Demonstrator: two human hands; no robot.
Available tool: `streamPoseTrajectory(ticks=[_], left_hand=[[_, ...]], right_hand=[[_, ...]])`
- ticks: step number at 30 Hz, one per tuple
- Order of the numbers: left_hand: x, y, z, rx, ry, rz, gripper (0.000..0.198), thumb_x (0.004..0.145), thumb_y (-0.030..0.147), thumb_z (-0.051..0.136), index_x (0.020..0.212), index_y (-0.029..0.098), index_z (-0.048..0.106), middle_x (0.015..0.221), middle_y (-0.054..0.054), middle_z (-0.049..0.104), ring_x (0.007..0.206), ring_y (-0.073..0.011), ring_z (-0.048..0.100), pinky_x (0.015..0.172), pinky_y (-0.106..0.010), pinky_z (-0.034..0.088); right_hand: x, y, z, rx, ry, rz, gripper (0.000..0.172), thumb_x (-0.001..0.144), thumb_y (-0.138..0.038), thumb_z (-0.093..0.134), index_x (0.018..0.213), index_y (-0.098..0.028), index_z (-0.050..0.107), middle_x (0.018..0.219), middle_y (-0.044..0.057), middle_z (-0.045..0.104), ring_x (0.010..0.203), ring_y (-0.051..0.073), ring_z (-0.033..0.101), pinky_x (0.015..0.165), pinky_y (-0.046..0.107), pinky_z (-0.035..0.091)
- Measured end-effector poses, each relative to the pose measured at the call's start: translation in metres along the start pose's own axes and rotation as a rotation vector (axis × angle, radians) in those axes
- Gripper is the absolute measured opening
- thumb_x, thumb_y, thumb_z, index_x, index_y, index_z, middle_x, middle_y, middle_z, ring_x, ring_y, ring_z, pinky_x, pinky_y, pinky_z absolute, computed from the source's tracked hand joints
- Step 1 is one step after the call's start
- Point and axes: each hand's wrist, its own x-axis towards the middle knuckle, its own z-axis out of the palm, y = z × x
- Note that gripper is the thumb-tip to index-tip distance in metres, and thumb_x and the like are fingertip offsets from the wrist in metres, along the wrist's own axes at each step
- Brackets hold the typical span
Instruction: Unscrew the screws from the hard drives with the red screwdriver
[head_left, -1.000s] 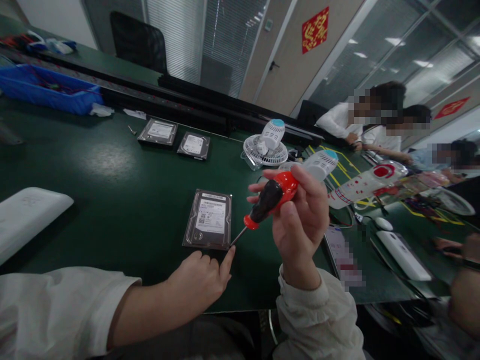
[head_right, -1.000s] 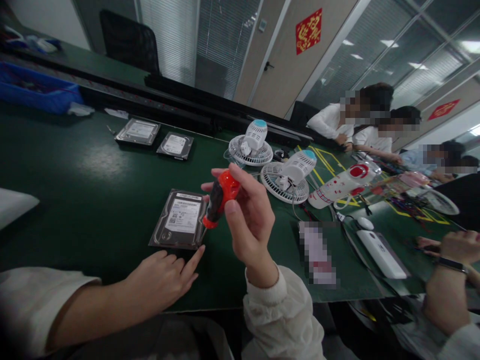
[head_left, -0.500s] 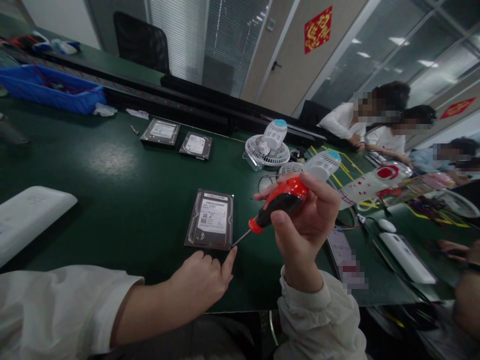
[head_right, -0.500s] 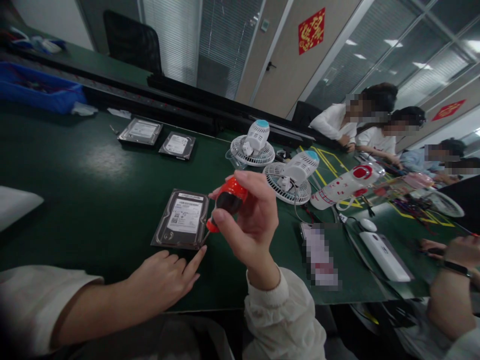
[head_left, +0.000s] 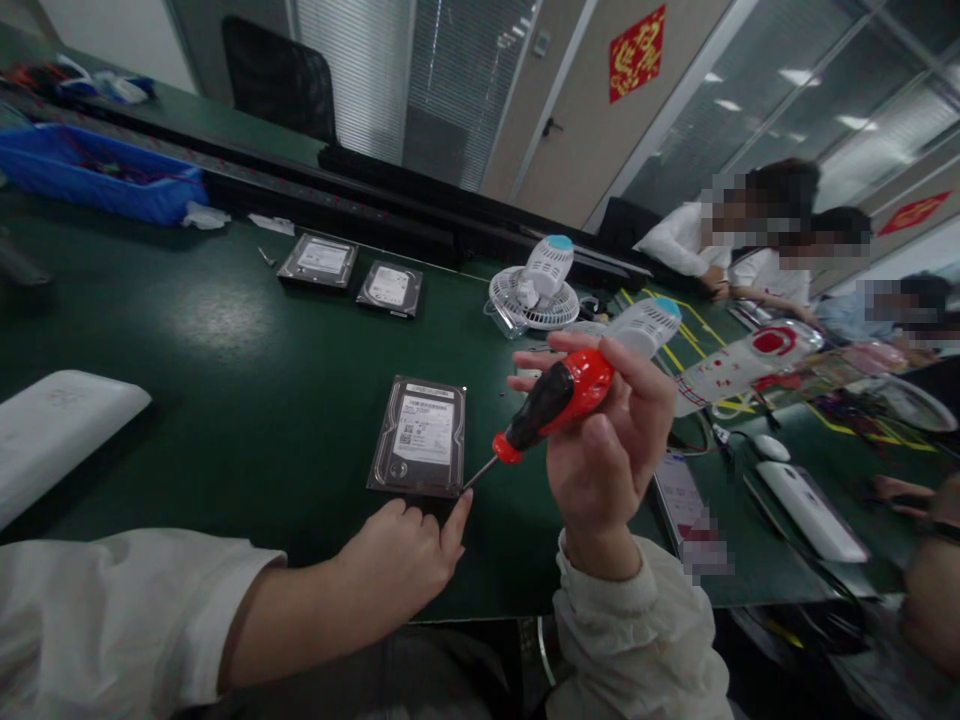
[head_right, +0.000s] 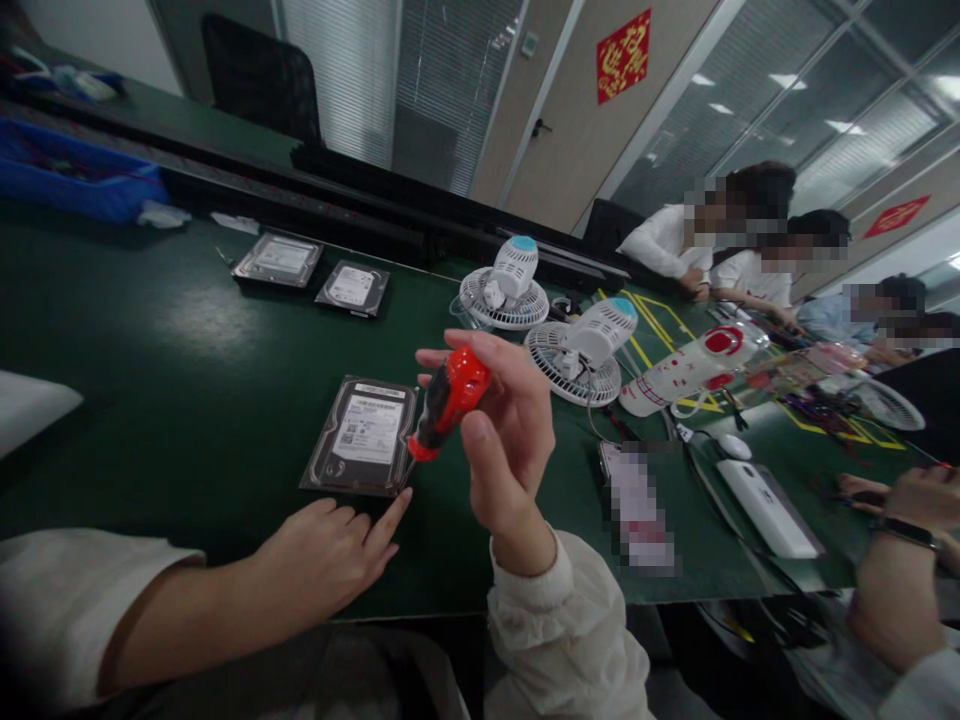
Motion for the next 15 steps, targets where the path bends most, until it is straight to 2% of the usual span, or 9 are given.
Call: streamPoseTrajectory(ticks=[3, 5, 7, 10, 12, 15], left_hand=[[-0.0002, 0.0, 0.0001, 0.001, 0.021, -0.005, 0.053, 0.094, 0.029, 0.071, 0.141, 0.004, 0.063, 0.059, -0.003, 0.068, 0.051, -0.0181, 0.065, 0.05, -0.033, 0.035], [-0.0003, -0.0001, 0.0003, -0.002, 0.033, -0.005, 0.053, 0.093, 0.029, 0.071, 0.14, 0.004, 0.064, 0.06, -0.003, 0.068, 0.052, -0.0182, 0.066, 0.05, -0.034, 0.035], [-0.0005, -0.0002, 0.0004, -0.004, 0.035, -0.004, 0.053, 0.094, 0.03, 0.07, 0.14, 0.004, 0.064, 0.06, -0.003, 0.069, 0.052, -0.0181, 0.066, 0.05, -0.034, 0.035], [-0.0007, 0.0001, 0.0006, -0.002, 0.026, -0.004, 0.052, 0.096, 0.03, 0.069, 0.141, 0.004, 0.064, 0.059, -0.003, 0.068, 0.052, -0.0176, 0.065, 0.05, -0.034, 0.034], [-0.0008, 0.0006, 0.0009, -0.002, 0.023, -0.011, 0.052, 0.096, 0.03, 0.068, 0.141, 0.004, 0.064, 0.06, -0.003, 0.068, 0.052, -0.0177, 0.065, 0.05, -0.034, 0.034], [-0.0008, 0.0009, 0.0018, -0.002, 0.018, -0.014, 0.053, 0.097, 0.031, 0.067, 0.142, 0.004, 0.063, 0.06, -0.003, 0.068, 0.052, -0.0186, 0.066, 0.05, -0.035, 0.034]], right_hand=[[-0.0008, -0.0004, -0.0001, -0.037, -0.004, 0.032, 0.042, 0.098, -0.026, 0.058, 0.139, -0.03, 0.059, 0.129, 0.008, 0.067, 0.103, 0.024, 0.074, 0.082, 0.046, 0.069], [-0.0004, 0.0008, -0.0002, -0.107, 0.065, -0.018, 0.046, 0.089, -0.024, 0.071, 0.133, -0.032, 0.063, 0.12, 0.005, 0.067, 0.097, 0.022, 0.072, 0.076, 0.041, 0.069], [0.0002, 0.0019, -0.0003, -0.126, 0.115, -0.061, 0.051, 0.08, -0.022, 0.081, 0.128, -0.032, 0.066, 0.119, 0.004, 0.065, 0.099, 0.021, 0.07, 0.074, 0.038, 0.068], [0.0006, 0.0019, -0.0001, -0.021, 0.059, -0.01, 0.043, 0.09, -0.028, 0.069, 0.133, -0.028, 0.063, 0.131, 0.008, 0.064, 0.111, 0.026, 0.071, 0.08, 0.043, 0.068], [0.0007, 0.0017, 0.0, -0.001, 0.02, 0.031, 0.039, 0.097, -0.027, 0.058, 0.136, -0.027, 0.059, 0.133, 0.009, 0.066, 0.108, 0.025, 0.074, 0.081, 0.045, 0.068], [0.0016, 0.0029, -0.0006, -0.125, 0.091, -0.043, 0.042, 0.088, -0.025, 0.073, 0.128, -0.031, 0.064, 0.116, 0.005, 0.067, 0.095, 0.021, 0.071, 0.073, 0.039, 0.066]])
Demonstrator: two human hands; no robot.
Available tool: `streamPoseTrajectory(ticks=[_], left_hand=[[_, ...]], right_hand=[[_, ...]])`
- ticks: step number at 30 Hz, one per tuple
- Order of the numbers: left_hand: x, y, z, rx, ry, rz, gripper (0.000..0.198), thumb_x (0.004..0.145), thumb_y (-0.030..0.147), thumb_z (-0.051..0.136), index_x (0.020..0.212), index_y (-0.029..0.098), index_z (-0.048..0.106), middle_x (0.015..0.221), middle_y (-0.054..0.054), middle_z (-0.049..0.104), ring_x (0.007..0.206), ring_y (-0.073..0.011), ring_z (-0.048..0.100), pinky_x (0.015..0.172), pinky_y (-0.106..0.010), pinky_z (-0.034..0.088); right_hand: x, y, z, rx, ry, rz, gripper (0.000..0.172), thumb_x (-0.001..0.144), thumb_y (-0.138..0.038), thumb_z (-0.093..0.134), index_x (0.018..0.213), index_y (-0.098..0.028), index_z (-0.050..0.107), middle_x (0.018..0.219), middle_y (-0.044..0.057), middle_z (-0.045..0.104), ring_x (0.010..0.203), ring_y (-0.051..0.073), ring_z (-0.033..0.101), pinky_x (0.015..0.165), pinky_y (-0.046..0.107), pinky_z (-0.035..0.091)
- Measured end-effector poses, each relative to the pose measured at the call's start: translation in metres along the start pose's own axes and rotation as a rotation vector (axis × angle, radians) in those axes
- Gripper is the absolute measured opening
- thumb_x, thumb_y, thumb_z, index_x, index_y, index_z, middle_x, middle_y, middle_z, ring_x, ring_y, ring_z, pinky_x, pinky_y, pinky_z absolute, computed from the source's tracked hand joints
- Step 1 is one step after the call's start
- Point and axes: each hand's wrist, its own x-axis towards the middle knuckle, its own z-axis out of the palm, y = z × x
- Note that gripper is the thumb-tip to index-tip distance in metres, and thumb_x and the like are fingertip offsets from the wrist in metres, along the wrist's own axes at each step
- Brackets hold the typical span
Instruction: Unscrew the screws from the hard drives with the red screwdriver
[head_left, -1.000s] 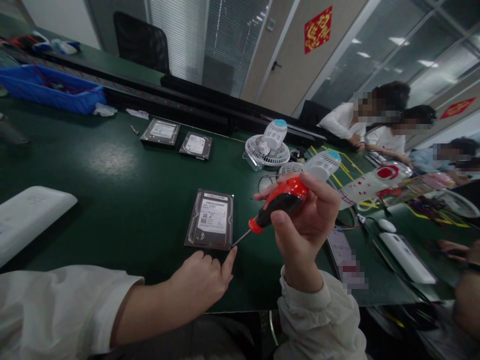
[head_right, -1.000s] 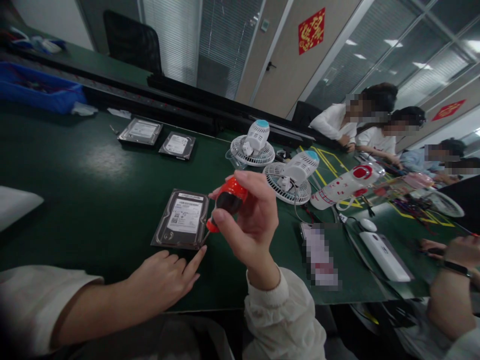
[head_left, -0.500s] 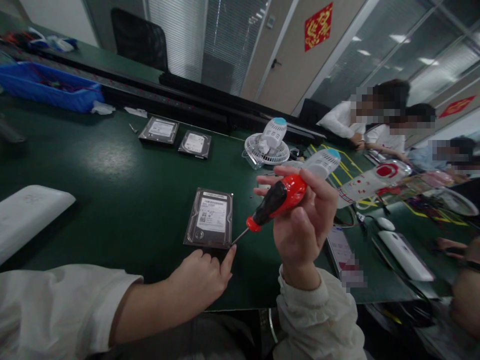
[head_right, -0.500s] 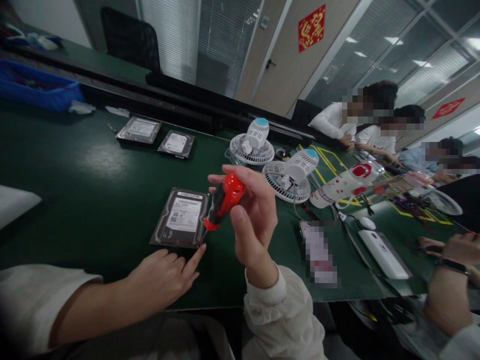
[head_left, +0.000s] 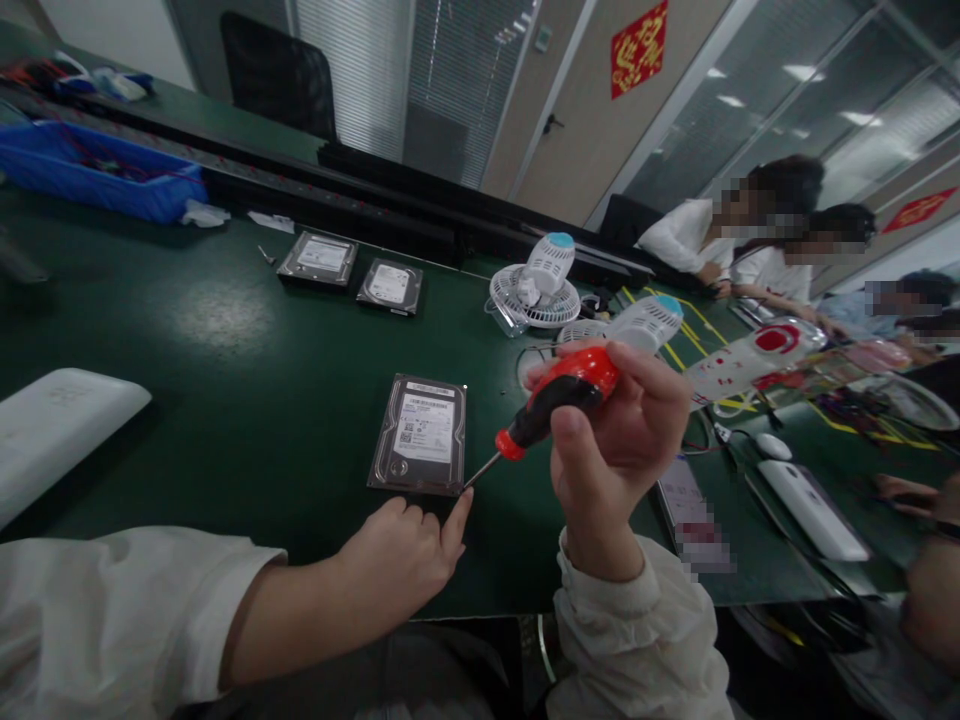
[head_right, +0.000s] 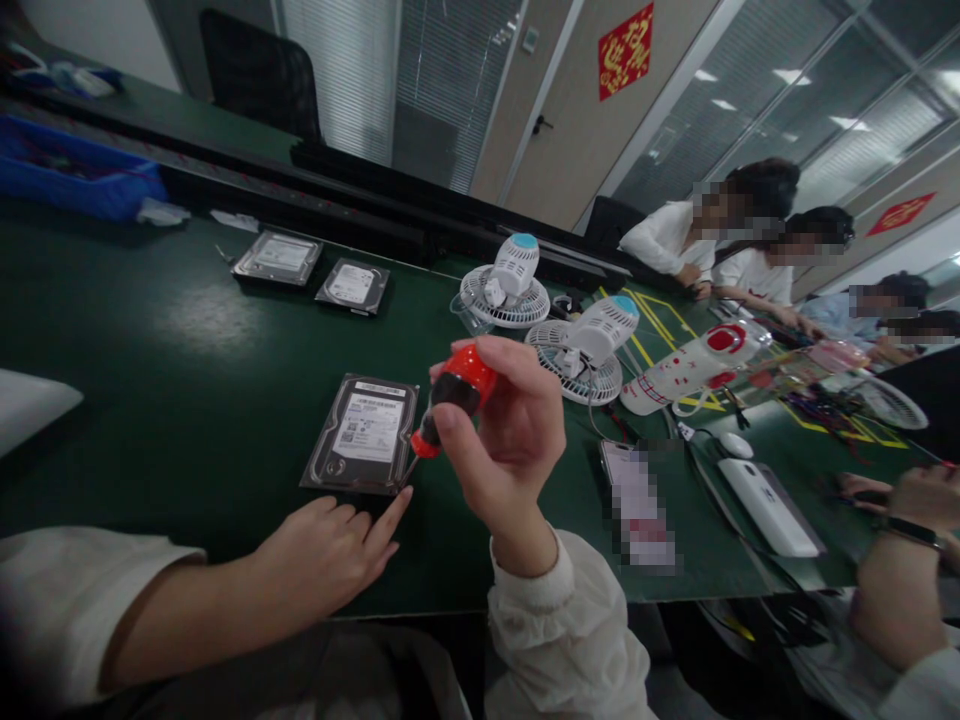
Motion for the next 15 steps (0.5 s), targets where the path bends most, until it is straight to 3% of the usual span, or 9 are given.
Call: streamPoseTrajectory(ticks=[3, 5, 8, 13, 15], left_hand=[[-0.0001, -0.0003, 0.0008, 0.001, -0.01, 0.011, 0.054, 0.097, 0.031, 0.067, 0.143, 0.004, 0.061, 0.06, -0.003, 0.068, 0.053, -0.0189, 0.066, 0.05, -0.035, 0.034], [-0.0003, -0.0006, 0.0011, 0.006, -0.012, 0.012, 0.054, 0.096, 0.03, 0.068, 0.143, 0.004, 0.061, 0.06, -0.002, 0.067, 0.052, -0.0187, 0.065, 0.049, -0.034, 0.034], [-0.0004, -0.0007, 0.0013, 0.011, -0.008, 0.007, 0.054, 0.095, 0.031, 0.069, 0.142, 0.005, 0.062, 0.06, -0.002, 0.067, 0.051, -0.0182, 0.065, 0.049, -0.034, 0.033], [0.001, -0.001, 0.001, 0.007, 0.009, -0.003, 0.052, 0.096, 0.034, 0.068, 0.14, 0.005, 0.065, 0.058, -0.003, 0.067, 0.052, -0.018, 0.065, 0.05, -0.033, 0.032], [0.0011, -0.0011, 0.0007, 0.008, 0.018, -0.004, 0.052, 0.095, 0.033, 0.069, 0.139, 0.005, 0.066, 0.058, -0.002, 0.067, 0.052, -0.0181, 0.066, 0.05, -0.033, 0.032]], right_hand=[[0.0007, 0.0007, -0.0006, -0.063, 0.058, -0.07, 0.046, 0.078, -0.031, 0.084, 0.121, -0.033, 0.067, 0.108, 0.005, 0.063, 0.096, 0.022, 0.067, 0.071, 0.038, 0.064], [0.0001, -0.0007, -0.0005, -0.011, 0.006, -0.017, 0.04, 0.088, -0.036, 0.073, 0.126, -0.032, 0.064, 0.12, 0.007, 0.064, 0.104, 0.025, 0.069, 0.077, 0.043, 0.065], [-0.001, -0.0031, 0.0, 0.084, -0.066, 0.061, 0.038, 0.097, -0.026, 0.055, 0.134, -0.029, 0.061, 0.132, 0.008, 0.067, 0.107, 0.026, 0.073, 0.083, 0.048, 0.065], [0.0007, -0.0004, -0.0026, -0.063, 0.064, -0.1, 0.044, 0.078, -0.022, 0.078, 0.121, -0.031, 0.071, 0.102, 0.004, 0.066, 0.093, 0.022, 0.065, 0.065, 0.036, 0.058], [0.0009, 0.0004, -0.0041, -0.068, 0.048, -0.105, 0.041, 0.082, -0.03, 0.076, 0.122, -0.032, 0.071, 0.104, 0.005, 0.066, 0.096, 0.023, 0.063, 0.065, 0.037, 0.058]])
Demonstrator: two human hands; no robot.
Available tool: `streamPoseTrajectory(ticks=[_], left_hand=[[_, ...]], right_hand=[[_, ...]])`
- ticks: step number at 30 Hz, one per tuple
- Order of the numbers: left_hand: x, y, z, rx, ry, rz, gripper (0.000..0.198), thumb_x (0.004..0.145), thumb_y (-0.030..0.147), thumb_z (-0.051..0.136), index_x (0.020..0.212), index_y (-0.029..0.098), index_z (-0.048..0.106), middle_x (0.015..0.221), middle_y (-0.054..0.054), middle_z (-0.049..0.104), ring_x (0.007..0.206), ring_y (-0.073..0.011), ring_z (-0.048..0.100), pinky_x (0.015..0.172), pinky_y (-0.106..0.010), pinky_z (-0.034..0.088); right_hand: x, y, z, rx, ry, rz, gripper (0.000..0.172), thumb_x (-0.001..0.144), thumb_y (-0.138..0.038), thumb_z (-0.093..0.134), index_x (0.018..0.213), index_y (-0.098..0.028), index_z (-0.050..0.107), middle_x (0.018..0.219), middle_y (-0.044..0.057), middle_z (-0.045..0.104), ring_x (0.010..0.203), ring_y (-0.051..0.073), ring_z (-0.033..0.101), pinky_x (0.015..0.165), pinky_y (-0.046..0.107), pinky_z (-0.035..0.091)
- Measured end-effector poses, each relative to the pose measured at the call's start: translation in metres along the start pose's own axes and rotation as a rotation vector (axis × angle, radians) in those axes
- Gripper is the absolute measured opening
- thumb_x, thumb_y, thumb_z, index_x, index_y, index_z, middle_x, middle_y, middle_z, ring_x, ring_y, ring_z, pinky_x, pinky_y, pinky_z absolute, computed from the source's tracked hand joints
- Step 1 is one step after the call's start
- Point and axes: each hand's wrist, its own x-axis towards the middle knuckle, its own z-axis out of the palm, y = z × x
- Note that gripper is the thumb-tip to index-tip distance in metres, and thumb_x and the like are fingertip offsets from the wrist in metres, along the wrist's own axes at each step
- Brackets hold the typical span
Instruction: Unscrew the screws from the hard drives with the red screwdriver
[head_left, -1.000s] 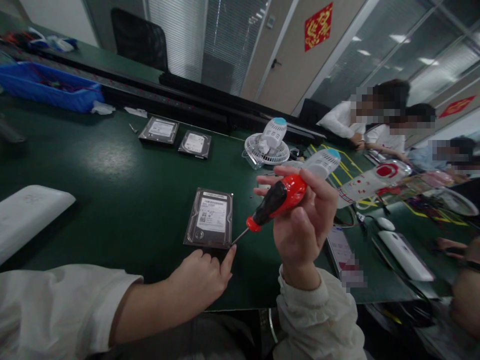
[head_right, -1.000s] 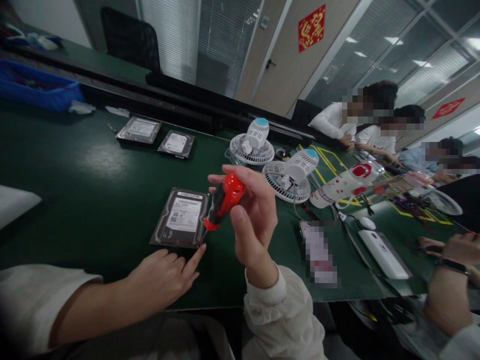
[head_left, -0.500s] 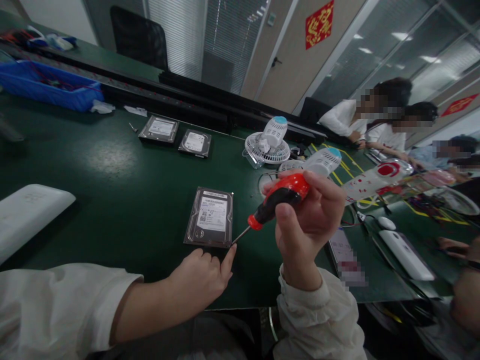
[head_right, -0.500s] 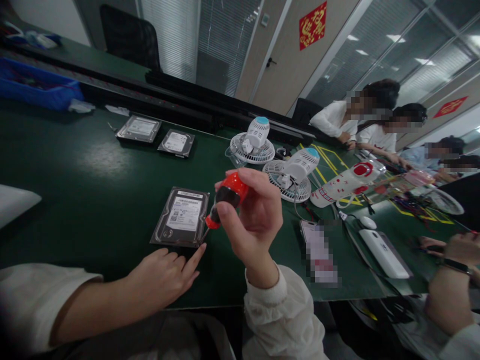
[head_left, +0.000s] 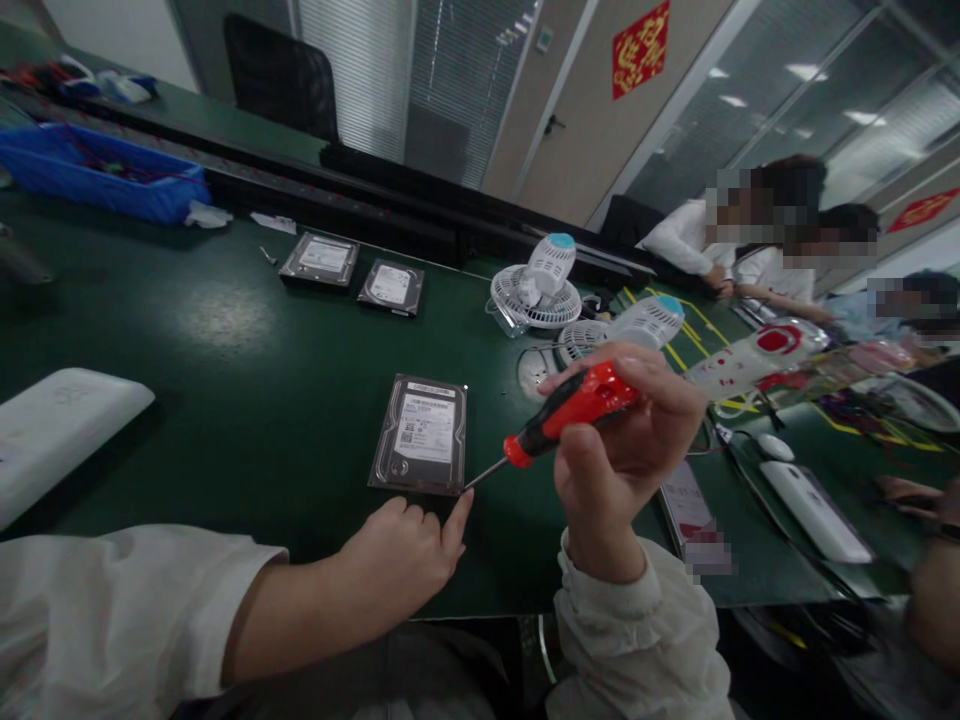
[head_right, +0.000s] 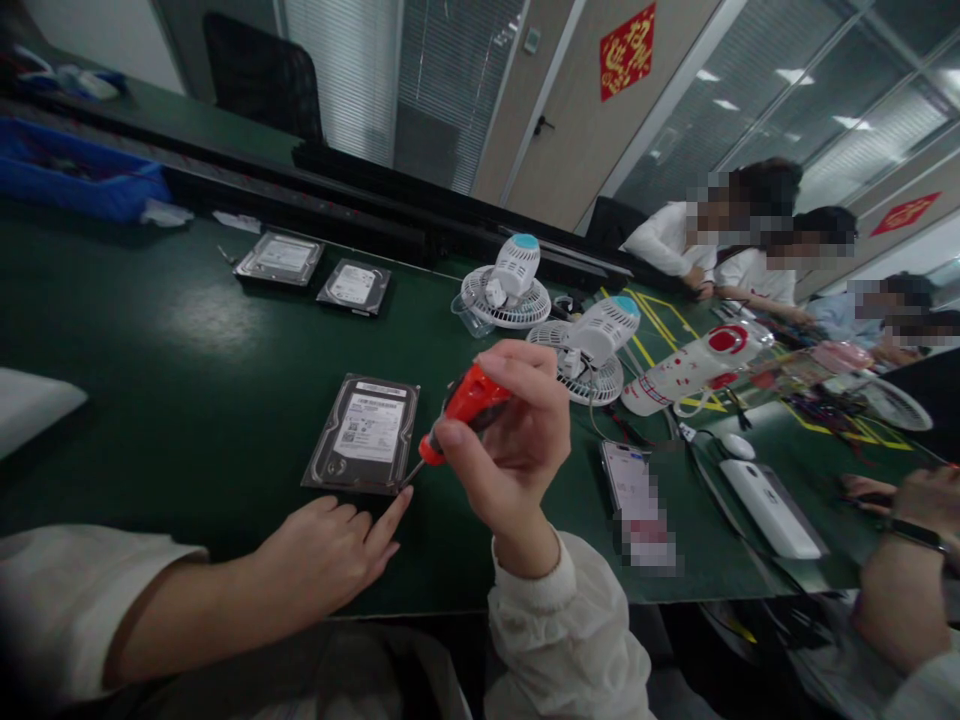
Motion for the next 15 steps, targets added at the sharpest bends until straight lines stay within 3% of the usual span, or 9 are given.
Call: streamPoseTrajectory(ticks=[4, 6, 11, 15], left_hand=[[-0.0007, 0.0003, -0.0001, 0.002, 0.023, 0.005, 0.053, 0.093, 0.032, 0.072, 0.138, 0.005, 0.066, 0.057, -0.002, 0.066, 0.05, -0.0178, 0.065, 0.049, -0.034, 0.031], [-0.0008, 0.0006, 0.0001, 0.002, 0.029, 0.002, 0.053, 0.093, 0.033, 0.072, 0.138, 0.005, 0.066, 0.058, -0.002, 0.066, 0.05, -0.0177, 0.065, 0.049, -0.034, 0.031], [-0.0003, 0.0007, -0.0003, 0.007, 0.007, 0.004, 0.051, 0.095, 0.033, 0.07, 0.138, 0.004, 0.066, 0.058, -0.002, 0.067, 0.051, -0.0178, 0.066, 0.05, -0.033, 0.032], [-0.0006, -0.0002, -0.0024, -0.007, -0.025, 0.017, 0.052, 0.096, 0.032, 0.069, 0.139, 0.003, 0.064, 0.059, -0.003, 0.067, 0.052, -0.0178, 0.066, 0.05, -0.033, 0.032]], right_hand=[[-0.0021, -0.0012, -0.0004, 0.054, -0.133, 0.119, 0.041, 0.097, -0.029, 0.055, 0.137, -0.03, 0.062, 0.133, 0.008, 0.066, 0.108, 0.025, 0.069, 0.083, 0.047, 0.064], [-0.0028, -0.0011, 0.0003, 0.015, -0.124, 0.115, 0.044, 0.095, -0.025, 0.058, 0.139, -0.031, 0.06, 0.13, 0.008, 0.067, 0.106, 0.024, 0.07, 0.085, 0.046, 0.064], [-0.0022, 0.0002, 0.0017, -0.027, -0.019, 0.047, 0.047, 0.085, -0.034, 0.075, 0.131, -0.033, 0.066, 0.112, 0.005, 0.066, 0.097, 0.023, 0.067, 0.068, 0.037, 0.063], [-0.0028, -0.0012, 0.0029, 0.051, -0.082, 0.14, 0.04, 0.098, -0.034, 0.053, 0.136, -0.033, 0.064, 0.126, 0.007, 0.068, 0.114, 0.028, 0.066, 0.085, 0.05, 0.063]])
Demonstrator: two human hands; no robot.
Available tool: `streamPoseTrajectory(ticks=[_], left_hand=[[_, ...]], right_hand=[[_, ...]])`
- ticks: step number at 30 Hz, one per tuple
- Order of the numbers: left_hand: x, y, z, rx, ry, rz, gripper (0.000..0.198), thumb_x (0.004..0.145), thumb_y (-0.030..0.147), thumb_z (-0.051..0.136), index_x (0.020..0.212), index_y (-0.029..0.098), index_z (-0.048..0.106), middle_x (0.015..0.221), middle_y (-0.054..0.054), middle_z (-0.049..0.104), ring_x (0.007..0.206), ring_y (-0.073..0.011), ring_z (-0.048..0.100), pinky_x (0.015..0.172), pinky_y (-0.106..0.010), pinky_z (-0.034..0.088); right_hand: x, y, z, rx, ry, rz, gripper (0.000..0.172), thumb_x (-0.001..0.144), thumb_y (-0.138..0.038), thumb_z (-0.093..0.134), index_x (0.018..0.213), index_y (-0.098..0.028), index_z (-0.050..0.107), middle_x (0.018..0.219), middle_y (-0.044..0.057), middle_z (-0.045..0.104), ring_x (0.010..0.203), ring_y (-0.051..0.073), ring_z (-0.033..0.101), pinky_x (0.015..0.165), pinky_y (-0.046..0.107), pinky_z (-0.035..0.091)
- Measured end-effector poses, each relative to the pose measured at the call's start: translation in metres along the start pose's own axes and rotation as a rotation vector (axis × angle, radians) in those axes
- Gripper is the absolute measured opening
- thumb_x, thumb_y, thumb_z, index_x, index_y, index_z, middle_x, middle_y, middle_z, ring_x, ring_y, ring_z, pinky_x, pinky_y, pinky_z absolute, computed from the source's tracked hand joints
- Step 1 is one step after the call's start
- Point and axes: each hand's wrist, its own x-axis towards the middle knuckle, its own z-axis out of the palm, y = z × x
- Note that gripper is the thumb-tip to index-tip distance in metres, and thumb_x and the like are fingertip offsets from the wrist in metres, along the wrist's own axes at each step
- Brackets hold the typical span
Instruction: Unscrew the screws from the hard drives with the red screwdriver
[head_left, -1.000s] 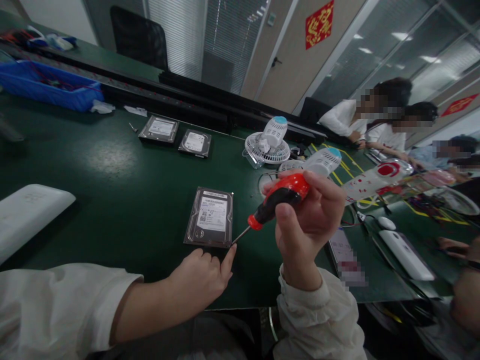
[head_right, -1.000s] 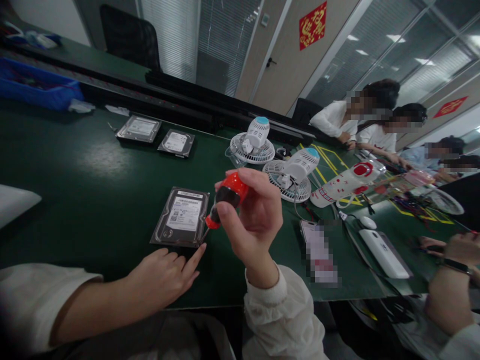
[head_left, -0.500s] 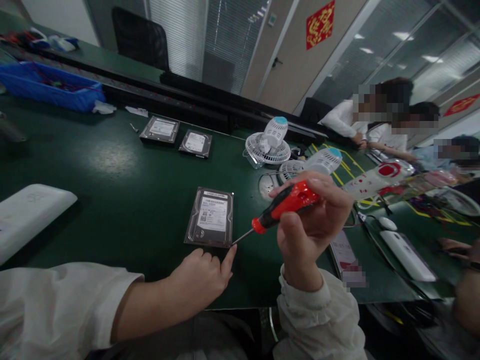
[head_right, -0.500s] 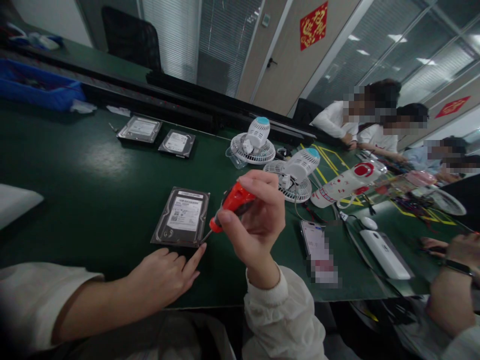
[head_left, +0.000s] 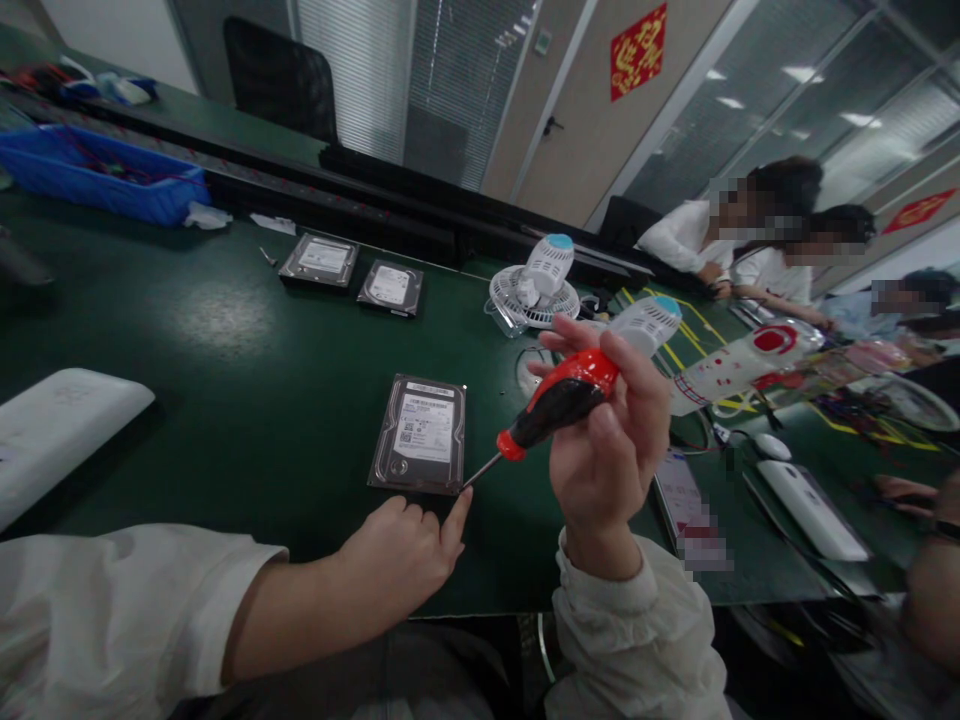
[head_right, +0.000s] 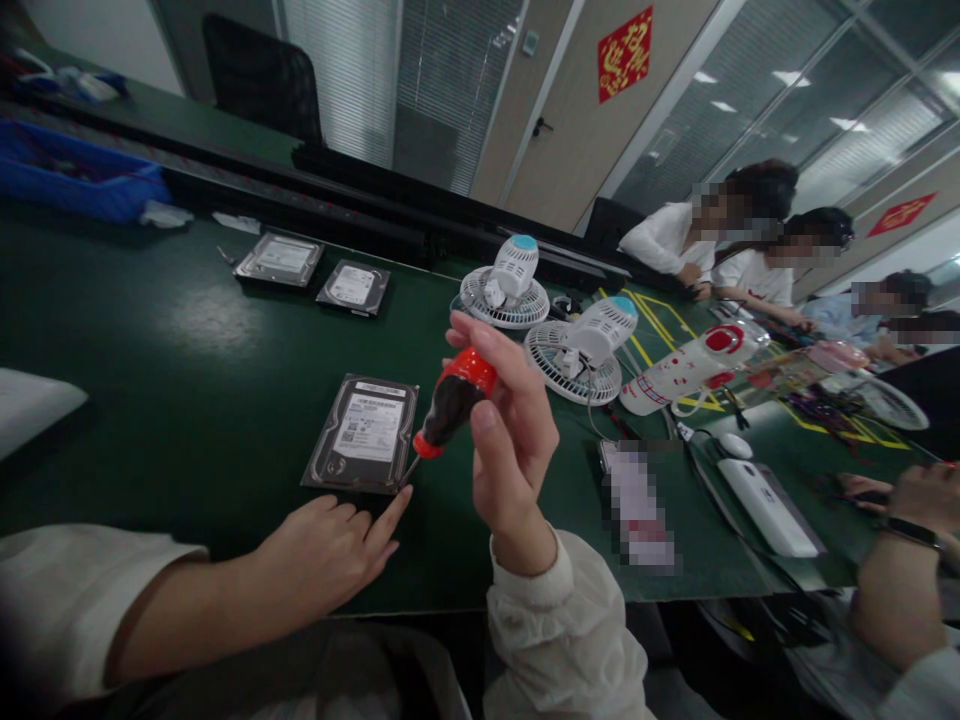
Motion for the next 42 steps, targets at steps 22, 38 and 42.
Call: streamPoseTrajectory(ticks=[22, 38, 42], left_hand=[[-0.0001, 0.0006, 0.0013, 0.003, 0.008, -0.012, 0.053, 0.097, 0.034, 0.067, 0.141, 0.004, 0.063, 0.059, -0.003, 0.067, 0.053, -0.0173, 0.066, 0.051, -0.033, 0.033], [0.0002, 0.0009, 0.0021, 0.007, 0.033, -0.016, 0.052, 0.095, 0.033, 0.07, 0.139, 0.003, 0.065, 0.06, -0.003, 0.068, 0.052, -0.0178, 0.066, 0.051, -0.033, 0.034], [0.0005, 0.0009, 0.0007, 0.008, 0.001, -0.009, 0.052, 0.096, 0.032, 0.069, 0.14, 0.004, 0.064, 0.06, -0.003, 0.068, 0.053, -0.0172, 0.066, 0.051, -0.033, 0.033]], right_hand=[[-0.0007, 0.0053, -0.0015, -0.017, 0.03, 0.039, 0.04, 0.092, -0.044, 0.06, 0.131, -0.034, 0.06, 0.127, 0.007, 0.063, 0.11, 0.026, 0.066, 0.081, 0.044, 0.064], [-0.0009, 0.0022, 0.0011, 0.012, -0.048, -0.005, 0.044, 0.094, -0.03, 0.058, 0.137, -0.037, 0.058, 0.12, 0.005, 0.064, 0.112, 0.025, 0.066, 0.102, 0.052, 0.056], [-0.0017, 0.0045, -0.0025, -0.091, 0.0, -0.066, 0.043, 0.091, -0.041, 0.065, 0.133, -0.038, 0.061, 0.115, 0.004, 0.062, 0.105, 0.024, 0.064, 0.097, 0.051, 0.059]])
